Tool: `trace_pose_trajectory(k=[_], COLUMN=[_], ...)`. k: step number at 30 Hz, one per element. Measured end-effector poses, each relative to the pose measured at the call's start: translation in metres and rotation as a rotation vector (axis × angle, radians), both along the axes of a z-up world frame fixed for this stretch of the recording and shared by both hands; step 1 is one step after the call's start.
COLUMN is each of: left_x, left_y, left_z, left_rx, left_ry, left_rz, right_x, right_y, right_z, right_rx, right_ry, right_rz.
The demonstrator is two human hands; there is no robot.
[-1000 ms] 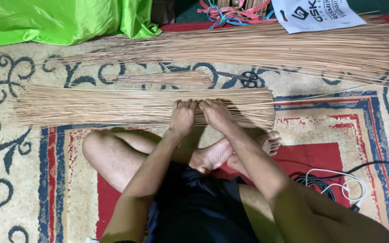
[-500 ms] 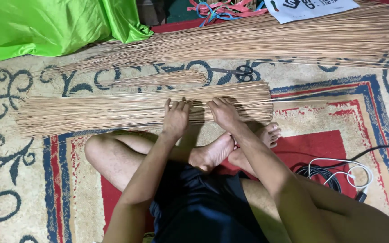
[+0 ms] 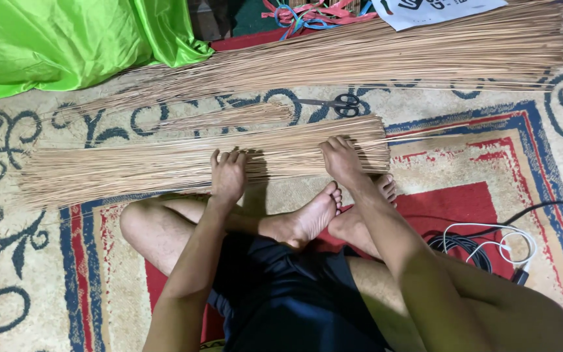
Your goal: Trimming and aligning bundles of thin wooden sticks using scissors while sitting on the floor
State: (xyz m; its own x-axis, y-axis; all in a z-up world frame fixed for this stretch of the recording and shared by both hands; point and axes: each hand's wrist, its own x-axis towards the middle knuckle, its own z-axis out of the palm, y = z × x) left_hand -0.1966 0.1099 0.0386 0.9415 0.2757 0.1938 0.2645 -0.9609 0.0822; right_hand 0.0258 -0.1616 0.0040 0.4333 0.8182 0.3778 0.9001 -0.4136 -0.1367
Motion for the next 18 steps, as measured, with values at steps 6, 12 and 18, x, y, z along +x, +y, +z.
trace_pose_trajectory(k=[6,12,18], left_x=[0.04,0.045,0.001], left_y=[-0.065,-0.057,-0.001], left_z=[0.01,0.0,0.002], left_rx=[-0.055,-0.033,0.008], left_ry=[0.006,-0.031,-0.012], left_rz=[-0.102,-0.076,-0.015], right_x=[-0.041,-0.028,0.001], right_y=[0.041,0.023,-0.02], right_z=[0.015,0.032,0.003], right_rx=[0.043,-0.009,0.031], right_ry=[-0.002,-0.009,-0.1], right_rz=[0.14,0.09,-0.012])
